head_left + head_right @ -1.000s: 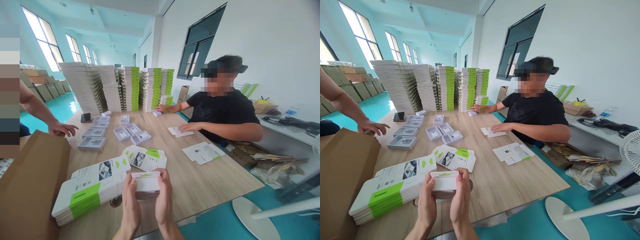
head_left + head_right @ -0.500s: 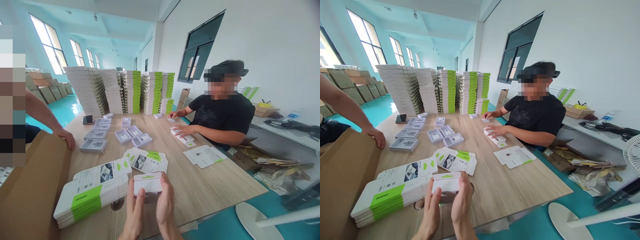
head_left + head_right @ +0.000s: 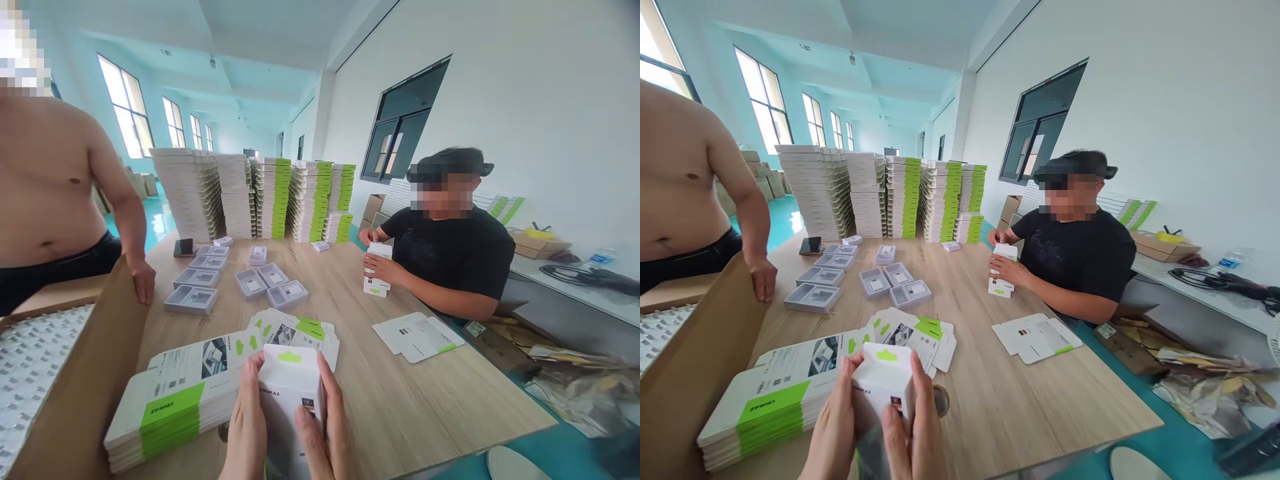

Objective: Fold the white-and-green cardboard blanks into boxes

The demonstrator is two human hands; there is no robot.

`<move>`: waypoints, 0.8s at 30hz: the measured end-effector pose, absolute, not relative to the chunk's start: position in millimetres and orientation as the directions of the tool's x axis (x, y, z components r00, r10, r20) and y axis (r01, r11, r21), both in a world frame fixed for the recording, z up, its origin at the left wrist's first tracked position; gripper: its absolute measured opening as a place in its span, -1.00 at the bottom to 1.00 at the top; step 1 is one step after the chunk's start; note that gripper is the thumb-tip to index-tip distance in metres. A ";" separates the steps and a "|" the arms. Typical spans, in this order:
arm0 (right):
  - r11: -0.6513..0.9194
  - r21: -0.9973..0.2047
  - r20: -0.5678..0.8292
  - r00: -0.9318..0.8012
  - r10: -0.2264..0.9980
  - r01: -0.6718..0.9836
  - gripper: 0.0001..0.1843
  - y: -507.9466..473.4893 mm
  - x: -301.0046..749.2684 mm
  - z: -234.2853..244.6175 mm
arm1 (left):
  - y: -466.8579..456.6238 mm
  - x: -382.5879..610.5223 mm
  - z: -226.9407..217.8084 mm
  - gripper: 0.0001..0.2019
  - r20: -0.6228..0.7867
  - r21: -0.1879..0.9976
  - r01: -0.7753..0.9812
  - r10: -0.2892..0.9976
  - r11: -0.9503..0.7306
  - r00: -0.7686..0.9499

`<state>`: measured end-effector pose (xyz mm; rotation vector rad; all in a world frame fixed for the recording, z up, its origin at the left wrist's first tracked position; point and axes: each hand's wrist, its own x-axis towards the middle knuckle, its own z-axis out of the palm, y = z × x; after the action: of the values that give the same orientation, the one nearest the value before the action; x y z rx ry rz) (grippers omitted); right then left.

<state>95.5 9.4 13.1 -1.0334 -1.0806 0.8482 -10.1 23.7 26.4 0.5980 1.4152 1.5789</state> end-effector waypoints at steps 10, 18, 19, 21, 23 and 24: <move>0.397 -0.904 0.415 0.100 0.904 0.160 -0.58 4.9 121.4 34.6 | 7.2 -17.3 28.3 -0.58 0.337 0.936 0.042 0.855 -0.349 -0.393; 0.327 -0.941 0.337 0.180 0.924 0.085 -0.50 2.1 111.4 27.6 | 9.5 -22.2 25.4 -0.44 0.288 0.956 0.095 0.830 -0.277 -0.478; 0.304 -0.950 0.312 0.187 0.932 0.072 -0.47 2.9 110.1 24.8 | 10.1 -20.2 26.1 -0.41 0.249 0.967 0.082 0.827 -0.242 -0.504; 0.282 -0.956 0.291 0.197 0.936 0.074 -0.44 4.9 108.4 18.3 | 12.2 -18.0 26.7 -0.38 0.175 0.984 0.065 0.835 -0.165 -0.521; 0.282 -0.954 0.299 0.211 0.931 0.104 -0.41 6.9 107.9 11.7 | 15.1 -18.5 27.2 -0.35 0.118 0.993 0.063 0.848 -0.100 -0.516; 0.283 -0.952 0.303 0.217 0.928 0.120 -0.41 7.9 108.3 8.9 | 16.2 -19.6 27.9 -0.33 0.098 0.995 0.069 0.857 -0.073 -0.507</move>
<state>108.3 7.9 8.9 -1.1488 -1.2238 0.7768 -19.6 16.2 27.9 1.0103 1.5893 1.6433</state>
